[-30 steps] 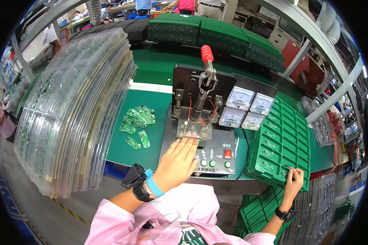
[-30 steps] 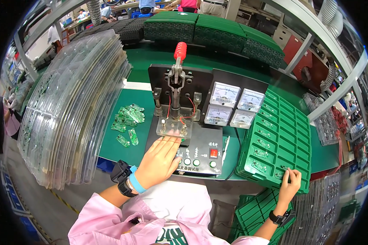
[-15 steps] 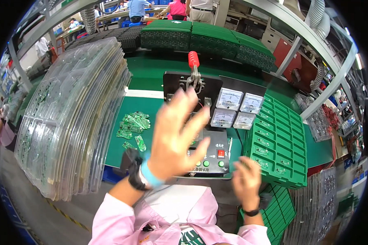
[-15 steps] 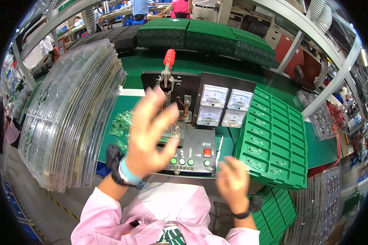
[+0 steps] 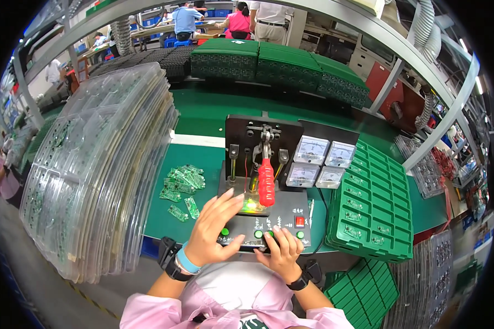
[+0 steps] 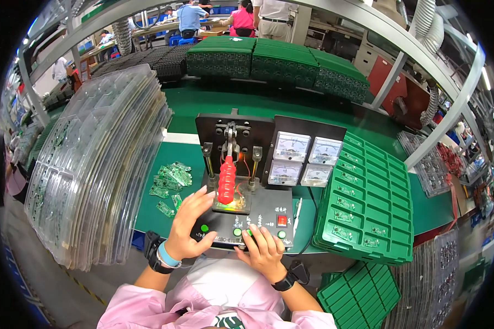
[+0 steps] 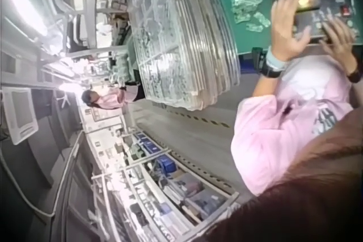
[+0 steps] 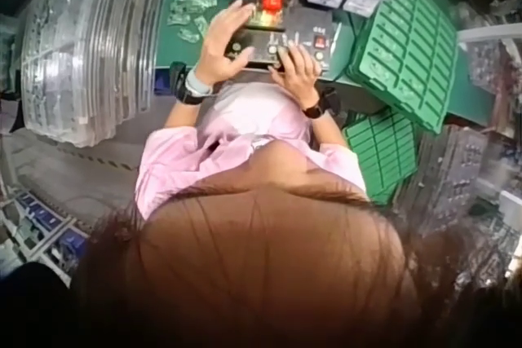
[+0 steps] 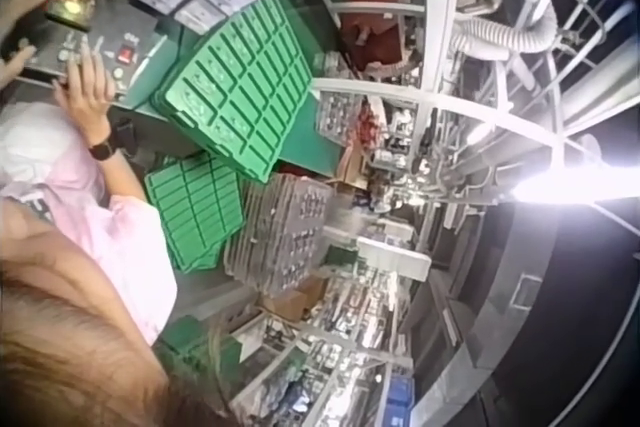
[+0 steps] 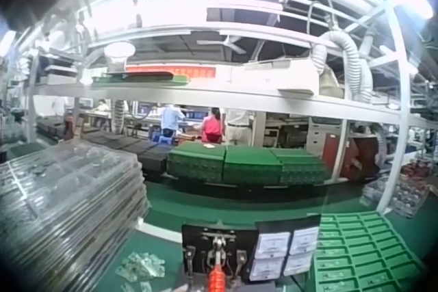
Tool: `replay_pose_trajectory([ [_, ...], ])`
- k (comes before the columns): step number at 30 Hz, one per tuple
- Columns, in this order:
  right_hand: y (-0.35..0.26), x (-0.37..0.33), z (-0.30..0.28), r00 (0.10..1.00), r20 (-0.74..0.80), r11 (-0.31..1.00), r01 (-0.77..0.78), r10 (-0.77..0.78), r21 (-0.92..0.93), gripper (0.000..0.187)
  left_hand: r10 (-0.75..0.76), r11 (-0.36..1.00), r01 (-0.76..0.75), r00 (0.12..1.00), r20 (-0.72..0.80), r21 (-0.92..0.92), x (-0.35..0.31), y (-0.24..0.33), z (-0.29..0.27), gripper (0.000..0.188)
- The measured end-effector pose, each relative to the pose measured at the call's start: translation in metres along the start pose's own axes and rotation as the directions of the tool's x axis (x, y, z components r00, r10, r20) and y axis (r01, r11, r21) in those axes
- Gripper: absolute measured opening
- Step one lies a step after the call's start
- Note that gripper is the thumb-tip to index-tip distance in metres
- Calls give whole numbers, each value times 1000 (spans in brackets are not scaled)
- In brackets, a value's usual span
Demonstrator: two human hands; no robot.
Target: The person picks up a circuit board, places it into a testing machine, and pulls down a red lever. After pressing buttons on the machine, the person releases the lever, removes the board, and places it into a green tray.
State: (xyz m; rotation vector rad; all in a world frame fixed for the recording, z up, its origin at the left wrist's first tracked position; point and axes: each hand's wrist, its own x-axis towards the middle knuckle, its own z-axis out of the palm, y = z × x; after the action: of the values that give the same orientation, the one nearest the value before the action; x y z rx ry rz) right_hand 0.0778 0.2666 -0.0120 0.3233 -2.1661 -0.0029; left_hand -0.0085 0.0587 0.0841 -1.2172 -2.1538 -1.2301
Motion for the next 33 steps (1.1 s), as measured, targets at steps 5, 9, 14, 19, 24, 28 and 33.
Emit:
replay_pose_trajectory([
  [5,3,-8,7,989,-147,1000,-24,21,-18,46,-124,989,123,992,4,87,-16,-17,9,67],
  [9,1,-6,5,997,-80,1000,21,-21,-9,42,-117,979,111,993,26,172,-10,-17,2,67],
  [14,3,-3,2,994,-98,999,46,-44,19,38,-55,963,52,998,4,266,7,-16,2,69],
  [19,2,-3,1,995,-101,999,26,-22,31,36,-69,925,25,992,103,378,13,-15,1,72],
  [24,0,2,-1,996,-86,999,-2,6,49,37,-143,899,37,967,212,437,14,-11,-4,78],
  [28,-5,11,-15,991,9,980,-132,132,147,34,-198,955,166,973,115,245,-9,-21,-2,83],
  [33,2,12,-9,999,-23,987,-31,35,161,31,-220,957,220,975,-21,191,-22,-27,-8,82],
])
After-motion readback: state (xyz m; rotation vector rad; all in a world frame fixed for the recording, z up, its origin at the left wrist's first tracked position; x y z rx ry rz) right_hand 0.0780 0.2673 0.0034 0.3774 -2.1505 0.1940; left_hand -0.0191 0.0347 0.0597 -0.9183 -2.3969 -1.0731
